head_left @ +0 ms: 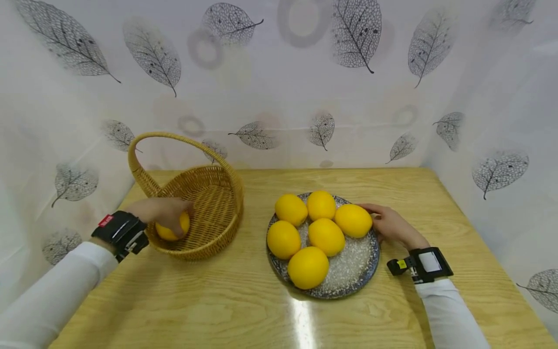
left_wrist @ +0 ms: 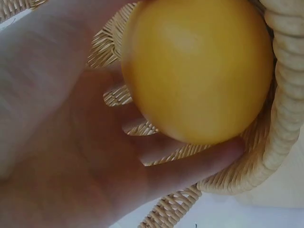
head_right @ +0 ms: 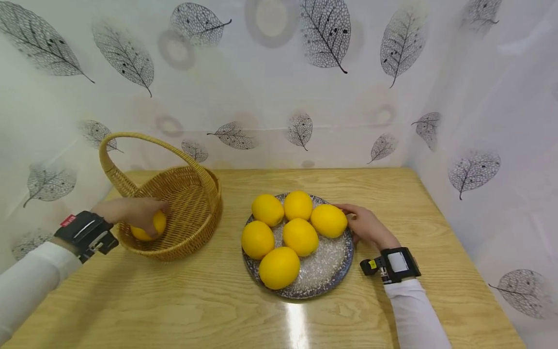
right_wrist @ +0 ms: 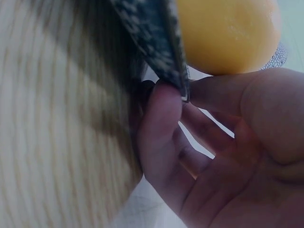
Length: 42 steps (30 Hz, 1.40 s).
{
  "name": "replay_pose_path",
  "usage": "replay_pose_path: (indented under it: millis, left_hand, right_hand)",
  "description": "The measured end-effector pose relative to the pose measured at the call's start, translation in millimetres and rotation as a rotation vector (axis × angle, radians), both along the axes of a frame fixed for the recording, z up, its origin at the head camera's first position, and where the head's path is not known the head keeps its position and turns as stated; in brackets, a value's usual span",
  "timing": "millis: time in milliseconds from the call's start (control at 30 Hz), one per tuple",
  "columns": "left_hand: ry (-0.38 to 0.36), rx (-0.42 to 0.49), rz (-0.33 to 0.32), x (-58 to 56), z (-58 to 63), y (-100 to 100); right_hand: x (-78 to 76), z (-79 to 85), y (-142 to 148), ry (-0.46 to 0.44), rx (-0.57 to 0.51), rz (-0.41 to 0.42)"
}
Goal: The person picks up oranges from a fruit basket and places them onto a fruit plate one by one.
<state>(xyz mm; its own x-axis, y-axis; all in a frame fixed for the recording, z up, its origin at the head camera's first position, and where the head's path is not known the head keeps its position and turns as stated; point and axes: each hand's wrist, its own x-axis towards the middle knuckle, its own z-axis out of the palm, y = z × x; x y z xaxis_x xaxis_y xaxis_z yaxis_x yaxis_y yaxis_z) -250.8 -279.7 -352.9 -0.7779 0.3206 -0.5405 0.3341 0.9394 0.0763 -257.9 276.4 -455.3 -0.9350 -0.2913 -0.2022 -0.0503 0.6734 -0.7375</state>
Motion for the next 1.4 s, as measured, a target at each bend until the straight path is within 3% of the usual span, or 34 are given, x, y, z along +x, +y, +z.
replay_pose_path:
  millis: [267,533,733,867,1033,1233,1400]
  left_hand:
    - [0.011,0.059,-0.027,-2.1,4.0,-1]
    - [0.092,0.138,-0.049,-1.3,3.6,1]
    - [0.158,0.168,-0.035,7.5,17.7,8]
    - [0.207,0.195,-0.030,19.2,31.4,18]
    - [0.268,0.218,-0.028,45.7,49.0,34]
    - [0.320,0.253,-0.142,73.5,69.0,72]
    - [0.346,0.280,-0.299,85.5,73.0,111]
  right_hand:
    - [0.0,1.4,1,-0.010,0.000,-0.011]
    - [-1.6,-1.5,-1,-0.023,-0.005,-0.014]
    - [-3.1,-1.7,0,-0.026,-0.011,-0.021]
    - [-2.9,-1.6,1,-0.020,-0.012,-0.018]
    - [-3.3,-0.9,0,-0.025,-0.025,0.002]
    - [-3.9,0.1,1,-0.030,-0.009,-0.012]
    - [-2.0,0.4,2,-0.034,-0.017,-0.017]
